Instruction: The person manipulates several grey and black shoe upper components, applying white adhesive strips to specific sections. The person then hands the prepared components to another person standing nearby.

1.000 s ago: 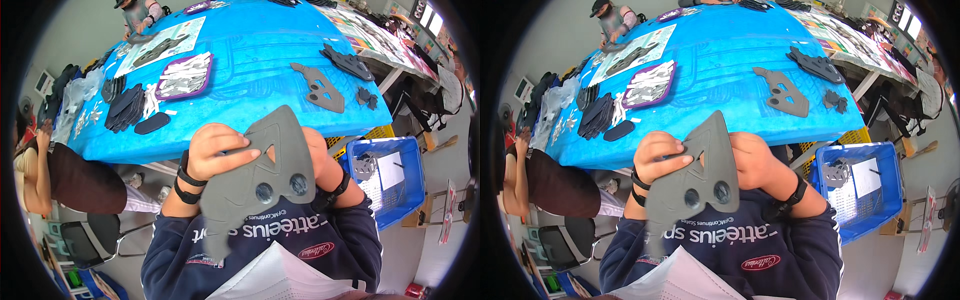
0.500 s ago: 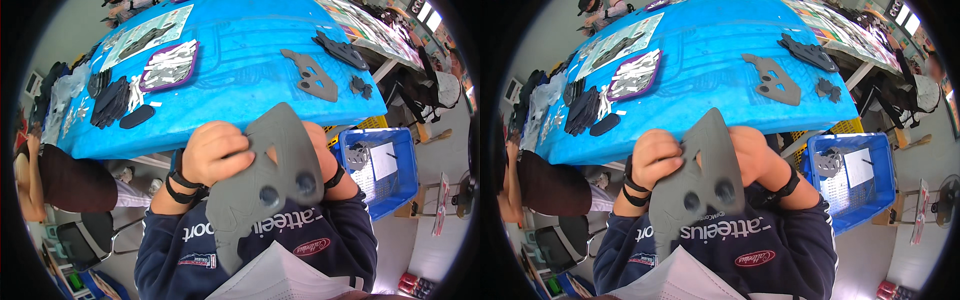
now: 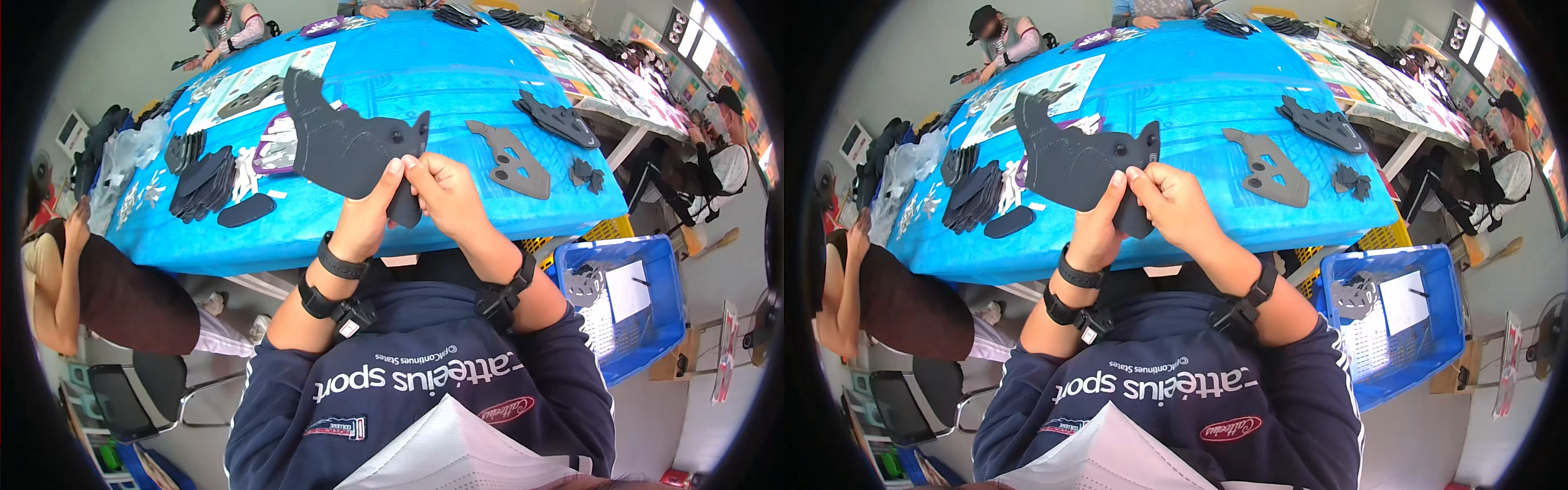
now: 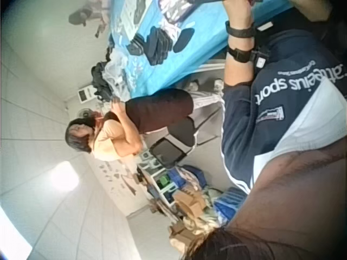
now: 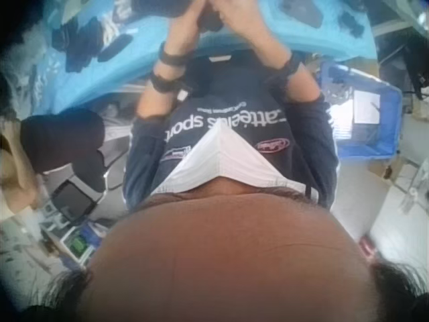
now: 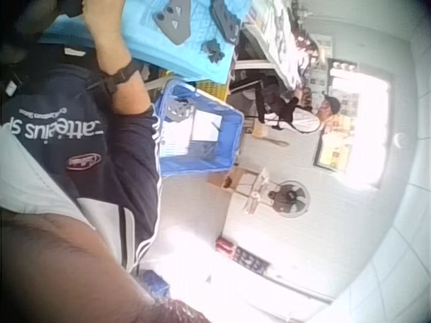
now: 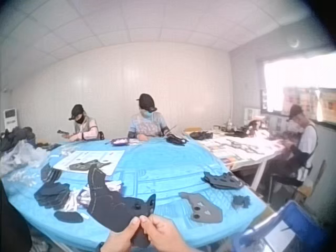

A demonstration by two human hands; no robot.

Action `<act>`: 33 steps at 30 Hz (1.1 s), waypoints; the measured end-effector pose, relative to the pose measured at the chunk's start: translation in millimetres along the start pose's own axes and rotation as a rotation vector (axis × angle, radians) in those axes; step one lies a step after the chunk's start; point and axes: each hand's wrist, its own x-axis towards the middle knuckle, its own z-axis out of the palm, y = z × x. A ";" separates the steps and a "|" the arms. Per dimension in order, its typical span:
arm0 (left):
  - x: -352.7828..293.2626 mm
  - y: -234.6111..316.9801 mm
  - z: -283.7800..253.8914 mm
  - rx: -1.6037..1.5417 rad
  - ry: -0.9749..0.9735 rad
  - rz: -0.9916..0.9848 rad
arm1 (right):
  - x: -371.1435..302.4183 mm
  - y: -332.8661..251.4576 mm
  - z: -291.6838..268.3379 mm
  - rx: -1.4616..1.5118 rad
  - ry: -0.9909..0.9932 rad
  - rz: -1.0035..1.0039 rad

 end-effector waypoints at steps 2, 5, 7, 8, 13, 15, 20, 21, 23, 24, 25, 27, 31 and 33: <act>1.3 13.1 -1.3 0.207 0.016 -0.065 | -4.1 -5.8 1.7 0.039 -0.007 0.005; -13.9 23.6 7.7 0.063 -0.089 0.002 | -21.4 -19.8 3.7 0.206 -0.058 0.101; -35.4 22.8 14.3 0.241 -0.036 0.267 | -40.6 -27.4 7.7 0.442 -0.111 0.210; -47.7 21.8 15.1 -0.088 -0.100 0.102 | -52.0 -30.0 11.4 0.444 -0.086 0.219; -71.4 17.0 10.7 -0.322 -0.058 -0.114 | -70.7 -32.1 20.8 0.769 -0.132 0.290; -71.2 22.7 10.5 -0.252 -0.116 -0.063 | -70.5 -34.1 19.9 0.758 -0.169 0.281; -70.8 46.1 1.6 0.219 -0.287 0.170 | -69.5 -48.6 8.2 0.253 -0.364 0.085; -72.0 48.4 -4.4 0.267 -0.302 0.141 | -70.0 -51.4 6.3 0.137 -0.373 0.053; -75.6 45.2 -16.1 0.281 -0.353 0.098 | -70.9 -55.6 2.9 -0.031 -0.418 0.078; -75.5 41.4 -21.7 0.261 -0.390 0.143 | -71.2 -56.6 2.1 0.011 -0.466 0.135; -74.2 37.2 -26.2 0.245 -0.427 0.189 | -70.9 -57.2 0.8 0.037 -0.506 0.159; -71.9 35.8 -30.8 0.376 -0.308 0.278 | -68.8 -56.7 -1.4 -0.084 -0.473 0.099; -46.0 75.1 -30.5 0.354 0.423 0.699 | -61.5 -50.6 -4.2 -0.560 -0.275 -0.218; -59.0 103.1 -19.2 0.816 0.371 1.151 | -60.9 -45.5 -2.3 -0.676 -0.344 -0.318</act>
